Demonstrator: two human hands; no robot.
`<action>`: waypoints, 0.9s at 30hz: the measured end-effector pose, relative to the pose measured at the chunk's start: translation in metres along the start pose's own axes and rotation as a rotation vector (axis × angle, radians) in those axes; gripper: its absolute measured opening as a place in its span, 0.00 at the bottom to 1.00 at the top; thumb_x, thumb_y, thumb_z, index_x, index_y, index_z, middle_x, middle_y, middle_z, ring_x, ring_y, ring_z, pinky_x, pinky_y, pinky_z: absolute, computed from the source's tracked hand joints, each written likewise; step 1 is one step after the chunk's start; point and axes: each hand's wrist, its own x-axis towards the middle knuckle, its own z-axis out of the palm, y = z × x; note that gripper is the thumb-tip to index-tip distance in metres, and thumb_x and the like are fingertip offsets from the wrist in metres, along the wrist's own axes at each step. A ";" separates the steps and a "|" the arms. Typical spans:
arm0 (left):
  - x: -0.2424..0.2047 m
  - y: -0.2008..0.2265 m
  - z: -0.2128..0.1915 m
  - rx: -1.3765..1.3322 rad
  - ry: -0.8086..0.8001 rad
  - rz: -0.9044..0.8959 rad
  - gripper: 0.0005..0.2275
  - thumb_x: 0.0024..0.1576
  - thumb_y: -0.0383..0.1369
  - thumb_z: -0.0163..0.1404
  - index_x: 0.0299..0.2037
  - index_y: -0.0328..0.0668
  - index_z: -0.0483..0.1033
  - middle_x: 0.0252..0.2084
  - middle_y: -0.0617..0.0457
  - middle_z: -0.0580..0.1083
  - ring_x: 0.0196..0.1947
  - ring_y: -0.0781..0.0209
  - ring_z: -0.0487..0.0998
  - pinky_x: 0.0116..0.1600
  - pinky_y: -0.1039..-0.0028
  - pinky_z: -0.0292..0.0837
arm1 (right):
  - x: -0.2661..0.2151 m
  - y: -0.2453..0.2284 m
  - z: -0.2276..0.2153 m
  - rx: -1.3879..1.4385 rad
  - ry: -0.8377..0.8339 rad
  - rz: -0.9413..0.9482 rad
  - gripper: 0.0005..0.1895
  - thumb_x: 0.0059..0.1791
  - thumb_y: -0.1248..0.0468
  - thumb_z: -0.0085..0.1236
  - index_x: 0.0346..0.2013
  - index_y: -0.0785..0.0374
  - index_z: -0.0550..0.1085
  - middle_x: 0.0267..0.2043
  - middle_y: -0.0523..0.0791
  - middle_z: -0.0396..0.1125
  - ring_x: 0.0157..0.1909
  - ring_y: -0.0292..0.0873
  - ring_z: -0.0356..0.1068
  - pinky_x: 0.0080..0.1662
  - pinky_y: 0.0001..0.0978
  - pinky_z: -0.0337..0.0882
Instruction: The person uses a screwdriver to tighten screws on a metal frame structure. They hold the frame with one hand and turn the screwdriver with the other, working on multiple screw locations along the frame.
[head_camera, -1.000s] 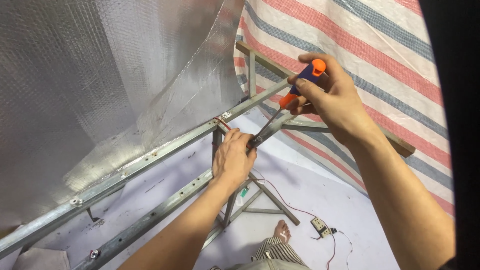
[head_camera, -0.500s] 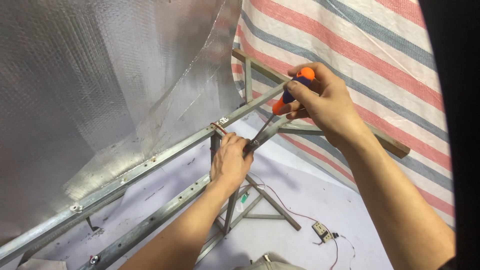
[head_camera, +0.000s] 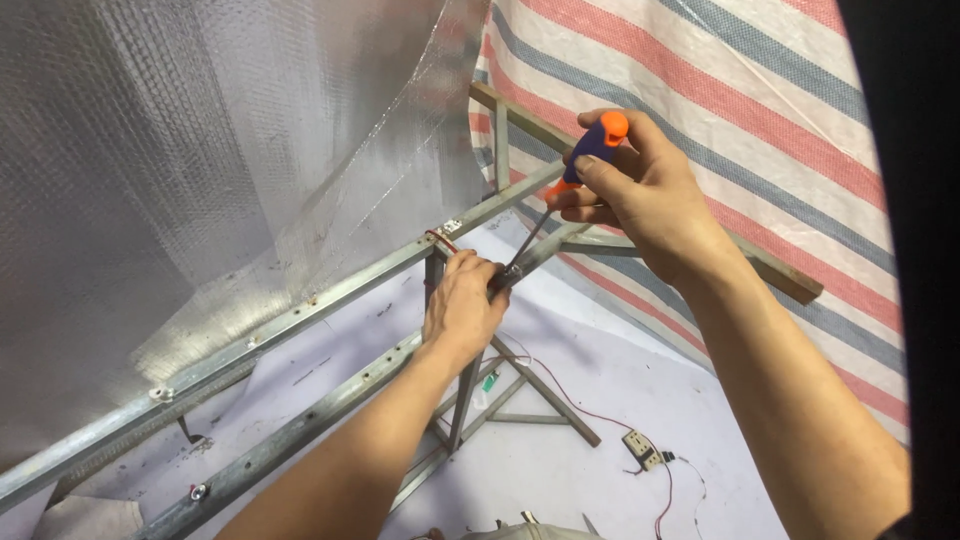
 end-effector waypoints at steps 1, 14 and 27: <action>-0.001 0.000 0.000 -0.003 -0.004 0.003 0.15 0.57 0.41 0.54 0.54 0.55 0.79 0.51 0.62 0.75 0.72 0.62 0.59 0.65 0.64 0.71 | 0.001 0.007 -0.004 -0.003 0.004 0.002 0.21 0.52 0.67 0.54 0.61 0.58 0.66 0.44 0.51 0.67 0.36 0.45 0.79 0.42 0.36 0.85; -0.001 -0.005 0.001 0.057 -0.034 0.010 0.18 0.56 0.41 0.53 0.57 0.58 0.77 0.55 0.64 0.74 0.73 0.64 0.57 0.66 0.64 0.70 | -0.006 0.022 0.008 -0.137 0.034 -0.208 0.23 0.52 0.64 0.66 0.51 0.69 0.62 0.39 0.58 0.66 0.27 0.48 0.78 0.31 0.32 0.84; 0.001 -0.010 0.005 0.061 -0.019 0.037 0.18 0.56 0.40 0.54 0.58 0.60 0.77 0.54 0.62 0.74 0.72 0.63 0.59 0.67 0.65 0.69 | -0.014 0.025 0.007 -0.275 0.242 -0.204 0.28 0.52 0.57 0.70 0.44 0.69 0.59 0.28 0.55 0.70 0.18 0.44 0.75 0.23 0.29 0.81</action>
